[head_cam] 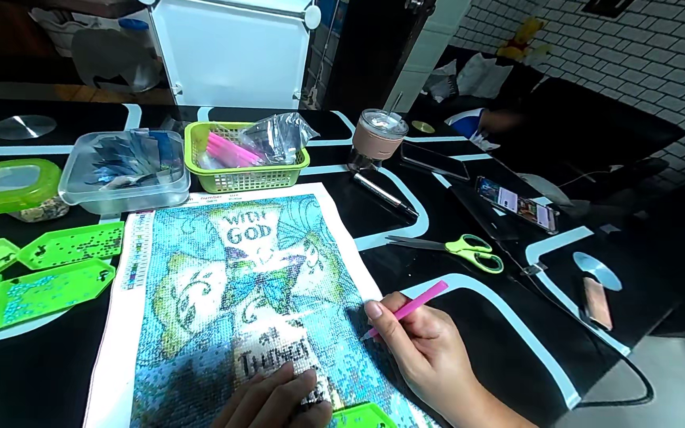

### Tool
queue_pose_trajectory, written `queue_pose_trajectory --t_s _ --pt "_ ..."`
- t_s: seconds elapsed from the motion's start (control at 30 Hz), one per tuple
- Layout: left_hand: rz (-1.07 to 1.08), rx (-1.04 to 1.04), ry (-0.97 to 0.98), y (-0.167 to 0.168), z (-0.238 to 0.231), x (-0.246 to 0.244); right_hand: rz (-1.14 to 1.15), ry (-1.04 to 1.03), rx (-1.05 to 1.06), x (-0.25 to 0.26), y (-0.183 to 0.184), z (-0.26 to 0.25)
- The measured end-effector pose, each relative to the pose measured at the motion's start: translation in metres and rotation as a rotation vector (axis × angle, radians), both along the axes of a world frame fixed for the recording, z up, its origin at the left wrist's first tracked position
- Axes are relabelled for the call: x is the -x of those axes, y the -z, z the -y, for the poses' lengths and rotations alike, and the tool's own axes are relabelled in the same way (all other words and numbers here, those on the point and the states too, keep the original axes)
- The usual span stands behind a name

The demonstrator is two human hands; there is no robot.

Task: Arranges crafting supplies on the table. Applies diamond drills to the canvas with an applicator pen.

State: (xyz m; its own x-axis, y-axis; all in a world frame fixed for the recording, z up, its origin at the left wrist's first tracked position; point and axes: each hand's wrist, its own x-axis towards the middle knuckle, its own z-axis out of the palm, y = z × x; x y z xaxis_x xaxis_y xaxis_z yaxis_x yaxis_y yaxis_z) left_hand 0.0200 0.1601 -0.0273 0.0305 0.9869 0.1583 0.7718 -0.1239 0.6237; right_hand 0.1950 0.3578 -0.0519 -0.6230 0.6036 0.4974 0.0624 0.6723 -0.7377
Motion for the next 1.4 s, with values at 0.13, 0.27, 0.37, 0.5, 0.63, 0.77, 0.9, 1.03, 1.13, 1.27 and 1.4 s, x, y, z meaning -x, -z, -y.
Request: queue_pose_trajectory --t_s 0.13,0.27,0.37,0.5,0.63,0.77,0.9,1.03,1.13,1.27,1.4 --pt "0.003 0.002 -0.008 0.000 0.001 -0.001 0.022 0.026 -0.058 0.000 -0.001 0.002" --pt "-0.003 0.002 -0.010 0.000 0.001 -0.001 0.014 0.047 -0.074 0.000 0.000 0.004" --pt "-0.007 -0.012 -0.012 0.000 0.001 -0.001 0.036 0.045 -0.076 0.000 -0.001 0.004" --pt "-0.017 -0.035 -0.014 0.001 0.001 -0.001 0.005 0.021 0.225 -0.004 -0.011 0.002" --pt "-0.011 -0.045 -0.024 0.003 0.002 -0.002 -0.085 -0.148 0.297 -0.009 -0.017 0.027" --pt "-0.014 -0.048 -0.033 0.003 0.002 -0.003 -0.007 -0.300 0.184 -0.010 -0.016 0.054" --pt "-0.021 -0.065 -0.044 0.003 0.002 -0.004 0.015 -0.334 0.090 -0.008 -0.014 0.057" --pt "-0.033 -0.083 -0.049 0.004 0.001 -0.004 0.026 -0.359 0.041 -0.007 -0.013 0.060" --pt "-0.027 -0.084 -0.052 0.005 0.001 -0.005 0.043 -0.348 0.021 -0.006 -0.012 0.062" --pt "-0.034 -0.082 -0.057 0.005 0.001 -0.005 0.048 -0.341 0.022 -0.004 -0.012 0.062" --pt "-0.032 -0.106 -0.067 0.006 0.000 -0.006 0.058 -0.346 0.004 -0.004 -0.012 0.062"
